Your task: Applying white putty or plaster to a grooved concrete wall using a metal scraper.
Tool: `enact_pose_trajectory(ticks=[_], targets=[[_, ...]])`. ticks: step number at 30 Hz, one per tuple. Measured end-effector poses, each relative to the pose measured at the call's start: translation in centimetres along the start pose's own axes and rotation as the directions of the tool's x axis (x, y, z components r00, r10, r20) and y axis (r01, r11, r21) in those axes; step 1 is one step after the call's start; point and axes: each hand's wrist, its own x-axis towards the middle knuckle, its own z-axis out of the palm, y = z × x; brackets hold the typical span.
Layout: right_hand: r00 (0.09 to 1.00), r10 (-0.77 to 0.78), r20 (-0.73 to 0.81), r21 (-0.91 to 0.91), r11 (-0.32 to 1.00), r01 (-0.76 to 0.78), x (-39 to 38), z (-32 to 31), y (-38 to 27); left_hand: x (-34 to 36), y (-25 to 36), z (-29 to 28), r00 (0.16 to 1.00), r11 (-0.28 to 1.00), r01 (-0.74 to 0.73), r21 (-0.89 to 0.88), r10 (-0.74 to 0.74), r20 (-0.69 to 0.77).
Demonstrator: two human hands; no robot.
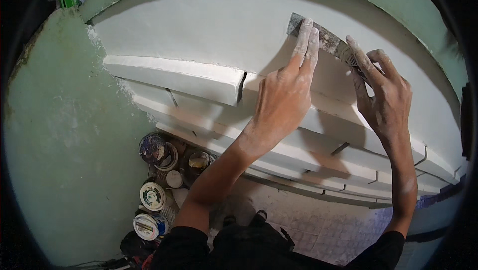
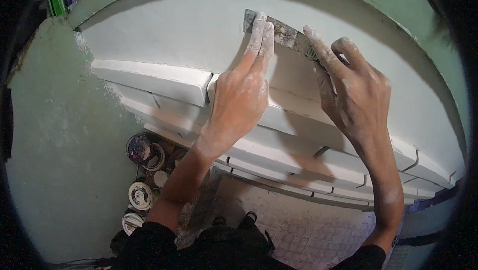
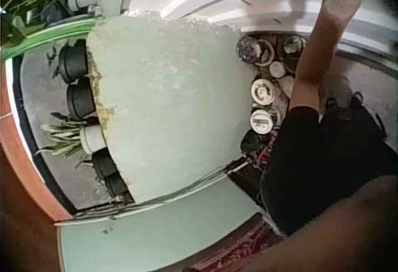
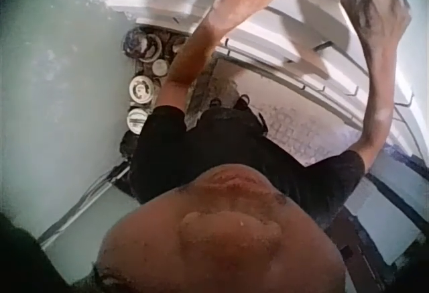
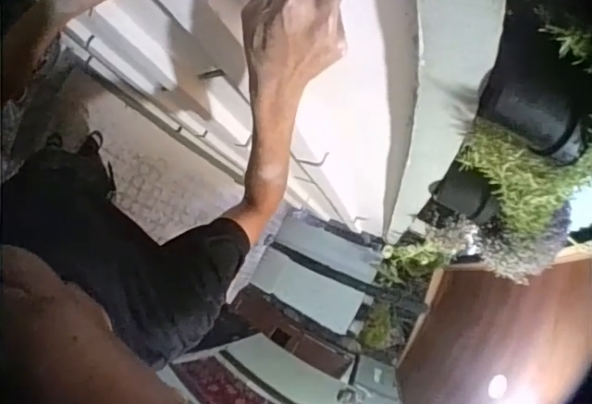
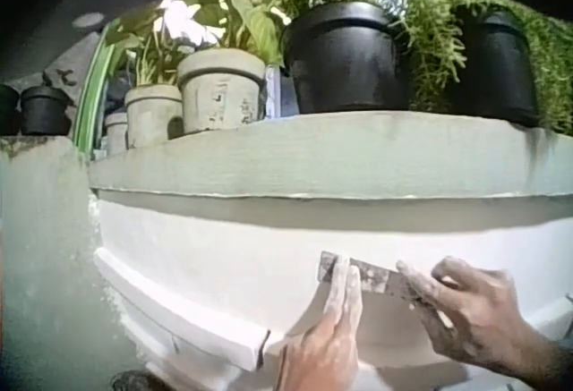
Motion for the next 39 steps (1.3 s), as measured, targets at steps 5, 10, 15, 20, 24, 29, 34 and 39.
enact_pose_trajectory(ticks=[5, 10, 15, 20, 24, 29, 34, 39], targets=[[0.997, 0.068, 0.033, 0.022, 0.997, -0.068, -0.4, -0.5, 0.0, -0.2, 0.4, -0.2, 1.000, 1.000, -0.010, -0.026, 0.011, 0.015], [0.995, 0.098, 0.036, -0.008, 0.995, -0.098, -0.8, -1.0, -0.5, -0.7, 0.1, -0.3, 0.995, 0.998, 0.066, 0.002, -0.066, 0.078], [0.996, 0.087, 0.027, -0.014, 0.996, -0.086, -0.2, -0.6, -1.0, -0.5, -0.7, -0.3, 0.998, 0.997, 0.045, 0.067, -0.048, 0.042], [0.994, 0.109, 0.000, 0.010, 0.994, -0.109, -1.2, -0.5, -0.9, -0.9, -0.6, -0.5, 0.992, 0.999, 0.050, 0.022, -0.052, 0.119], [0.995, 0.102, -0.013, 0.005, 0.995, -0.102, -1.6, -0.8, -1.0, -1.0, -0.6, -0.5, 0.997, 1.000, 0.012, 0.002, -0.012, 0.073], [0.993, 0.120, 0.014, -0.024, 0.992, -0.120, -1.1, -0.6, -1.4, -0.6, -1.1, -1.1, 0.997, 0.999, 0.023, 0.049, -0.026, 0.074], [0.995, 0.097, 0.014, -0.048, 0.994, -0.096, 0.8, 0.1, -2.8, -0.6, -2.7, -2.2, 0.986, 0.984, 0.092, 0.150, -0.111, 0.121], [0.995, 0.101, -0.019, 0.056, 0.993, -0.099, 0.4, 1.0, -4.1, -1.6, -4.2, -4.5, 0.998, 0.998, 0.017, -0.053, -0.020, -0.063]])
